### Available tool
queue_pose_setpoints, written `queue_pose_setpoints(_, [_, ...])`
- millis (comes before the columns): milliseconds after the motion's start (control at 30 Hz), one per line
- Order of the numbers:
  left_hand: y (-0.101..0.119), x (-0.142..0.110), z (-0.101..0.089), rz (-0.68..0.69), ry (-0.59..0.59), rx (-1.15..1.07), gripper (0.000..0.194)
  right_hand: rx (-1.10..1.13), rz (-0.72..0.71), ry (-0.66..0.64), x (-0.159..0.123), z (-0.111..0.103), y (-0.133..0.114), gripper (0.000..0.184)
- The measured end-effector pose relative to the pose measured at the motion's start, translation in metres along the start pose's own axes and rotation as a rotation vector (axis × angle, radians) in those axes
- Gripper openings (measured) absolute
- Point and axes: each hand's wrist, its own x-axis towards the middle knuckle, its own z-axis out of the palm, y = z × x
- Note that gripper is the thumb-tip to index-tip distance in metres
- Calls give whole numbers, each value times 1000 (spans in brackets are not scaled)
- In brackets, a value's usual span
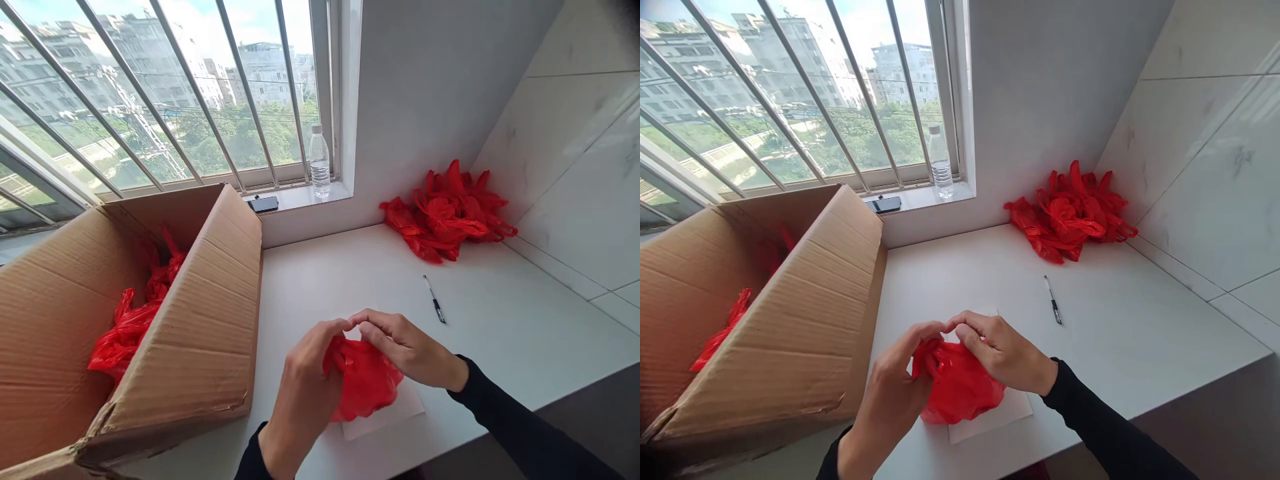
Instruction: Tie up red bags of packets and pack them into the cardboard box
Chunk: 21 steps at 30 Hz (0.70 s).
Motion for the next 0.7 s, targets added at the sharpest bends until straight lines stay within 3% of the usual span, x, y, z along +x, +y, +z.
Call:
queue_pose_setpoints(100, [-18, -7, 13, 268, 134, 143, 58, 46, 38, -72, 3, 2, 9, 36])
queue_pose_setpoints(200, [-25, -9, 19, 303, 168, 138, 57, 77, 3, -111, 6, 3, 9, 29])
queue_pose_setpoints(367, [-26, -12, 16, 289, 109, 200, 63, -91, -74, 118, -1, 0, -4, 18])
queue_pose_setpoints(433, [-37, -29, 14, 247, 82, 221, 63, -175, -33, 188, -12, -6, 2, 17])
queue_pose_setpoints(533, [-65, -76, 14, 95, 114, 262, 61, -261, 165, 289, -35, -17, 33, 26])
queue_pose_setpoints(633, [-87, -122, 18, -143, 141, 270, 52, -206, 291, 360, -56, -20, 69, 33])
queue_pose_setpoints(700, [-88, -134, 25, -310, 128, 202, 48, -98, 295, 395, -61, -13, 80, 33])
